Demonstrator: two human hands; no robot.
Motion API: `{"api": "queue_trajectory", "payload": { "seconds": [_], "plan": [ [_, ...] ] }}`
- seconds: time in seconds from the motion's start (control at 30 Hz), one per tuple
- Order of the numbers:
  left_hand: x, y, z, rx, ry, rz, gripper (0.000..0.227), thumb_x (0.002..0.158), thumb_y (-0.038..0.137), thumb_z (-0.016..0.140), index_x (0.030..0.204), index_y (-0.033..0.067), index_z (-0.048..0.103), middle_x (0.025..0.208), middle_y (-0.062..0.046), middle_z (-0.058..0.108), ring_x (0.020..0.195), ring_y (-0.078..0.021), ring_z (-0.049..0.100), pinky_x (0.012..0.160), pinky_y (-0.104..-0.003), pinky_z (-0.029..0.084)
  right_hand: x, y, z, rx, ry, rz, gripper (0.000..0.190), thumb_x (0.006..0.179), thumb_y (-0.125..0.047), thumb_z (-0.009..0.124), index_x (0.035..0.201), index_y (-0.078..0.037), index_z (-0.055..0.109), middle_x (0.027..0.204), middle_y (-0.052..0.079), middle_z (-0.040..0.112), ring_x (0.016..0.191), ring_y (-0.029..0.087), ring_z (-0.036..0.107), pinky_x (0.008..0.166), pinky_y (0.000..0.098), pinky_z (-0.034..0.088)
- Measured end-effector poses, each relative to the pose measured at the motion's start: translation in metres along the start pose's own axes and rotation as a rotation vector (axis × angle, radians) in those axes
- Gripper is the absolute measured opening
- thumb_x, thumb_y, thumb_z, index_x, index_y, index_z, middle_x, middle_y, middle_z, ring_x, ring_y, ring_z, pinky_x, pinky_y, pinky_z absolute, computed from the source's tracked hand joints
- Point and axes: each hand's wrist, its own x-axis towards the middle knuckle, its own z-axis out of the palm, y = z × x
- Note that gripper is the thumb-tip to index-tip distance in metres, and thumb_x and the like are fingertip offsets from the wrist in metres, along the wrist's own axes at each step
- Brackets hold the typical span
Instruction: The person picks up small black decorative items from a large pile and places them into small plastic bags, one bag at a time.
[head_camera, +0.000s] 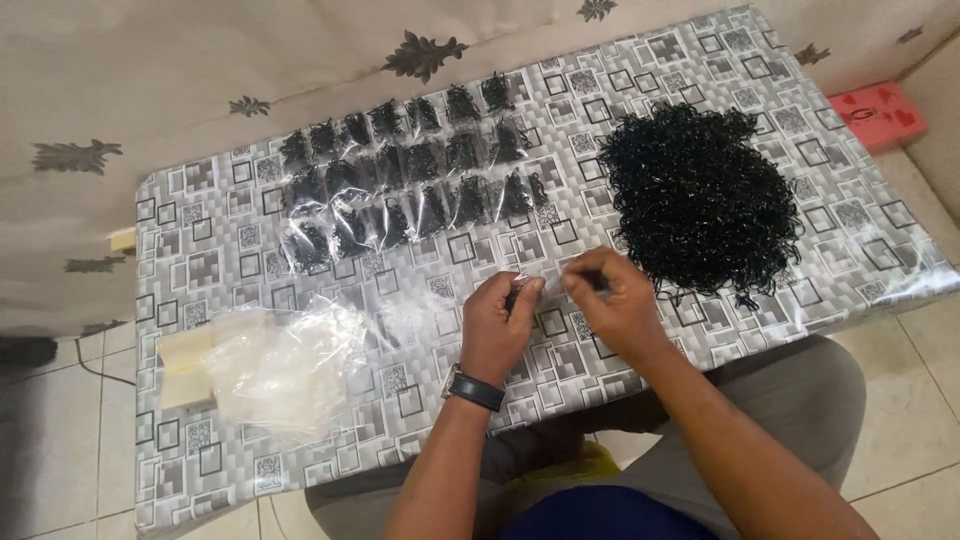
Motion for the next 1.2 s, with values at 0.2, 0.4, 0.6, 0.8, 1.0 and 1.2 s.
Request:
{"api": "queue_trajectory", "payload": {
  "seconds": [0.2, 0.4, 0.6, 0.8, 1.0, 1.2],
  "plan": [
    [-0.001, -0.003, 0.000, -0.057, -0.013, -0.020, 0.020, 0.097, 0.018, 0.071, 0.082, 0.0054, 0.073, 0.064, -0.015, 0.067, 0.064, -0.0319, 0.068, 0.063, -0.039, 0.054, 0.004, 0.002, -0.002, 0.043, 0.101, -0.013, 0.019, 0.091, -0.008, 0.079, 0.106, 0.000, 0.070, 0.091, 0.013, 0.071, 0.084, 0.022, 0.070, 0.076, 0.0364, 0.056],
    [0.000, 0.001, -0.001, -0.064, -0.031, -0.036, 0.019, 0.097, 0.017, 0.071, 0.083, 0.0042, 0.073, 0.066, -0.017, 0.069, 0.069, -0.0297, 0.070, 0.064, -0.038, 0.054, 0.003, -0.014, 0.001, 0.037, 0.023, 0.027, 0.021, 0.084, -0.005, 0.083, 0.102, -0.003, 0.071, 0.094, 0.015, 0.070, 0.083, 0.026, 0.068, 0.075, 0.0410, 0.055],
    [0.000, -0.006, -0.001, -0.029, -0.057, -0.041, 0.020, 0.096, 0.019, 0.072, 0.082, 0.0060, 0.073, 0.066, -0.016, 0.069, 0.069, -0.0351, 0.070, 0.064, -0.039, 0.055, 0.000, 0.003, 0.000, 0.050, -0.013, 0.112, 0.015, 0.084, -0.005, 0.084, 0.090, -0.002, 0.071, 0.083, 0.013, 0.072, 0.078, 0.021, 0.070, 0.069, 0.0356, 0.052],
    [0.000, -0.002, -0.002, -0.050, -0.051, -0.057, 0.018, 0.096, 0.017, 0.071, 0.084, 0.0037, 0.073, 0.069, -0.021, 0.069, 0.069, -0.0397, 0.069, 0.064, -0.041, 0.053, 0.000, -0.012, -0.002, 0.235, 0.038, 0.331, 0.026, 0.084, -0.005, 0.083, 0.106, 0.000, 0.070, 0.083, 0.011, 0.072, 0.076, 0.015, 0.063, 0.070, 0.0311, 0.051],
    [0.001, 0.004, -0.005, -0.159, -0.019, -0.107, 0.015, 0.095, 0.019, 0.073, 0.091, 0.0050, 0.076, 0.073, -0.017, 0.073, 0.074, -0.0220, 0.069, 0.067, -0.037, 0.054, -0.002, -0.025, 0.004, 0.160, 0.041, 0.323, 0.013, 0.084, -0.004, 0.083, 0.093, -0.001, 0.073, 0.082, 0.010, 0.074, 0.078, 0.014, 0.063, 0.069, 0.0318, 0.049],
    [0.004, 0.018, -0.006, -0.249, -0.046, -0.147, 0.016, 0.095, 0.013, 0.072, 0.108, 0.0050, 0.076, 0.090, -0.019, 0.079, 0.084, -0.0199, 0.072, 0.077, -0.037, 0.056, 0.005, -0.023, 0.000, -0.170, 0.004, 0.179, 0.008, 0.082, -0.008, 0.086, 0.087, -0.007, 0.080, 0.082, 0.013, 0.076, 0.081, 0.028, 0.073, 0.074, 0.0383, 0.052]
  ]
}}
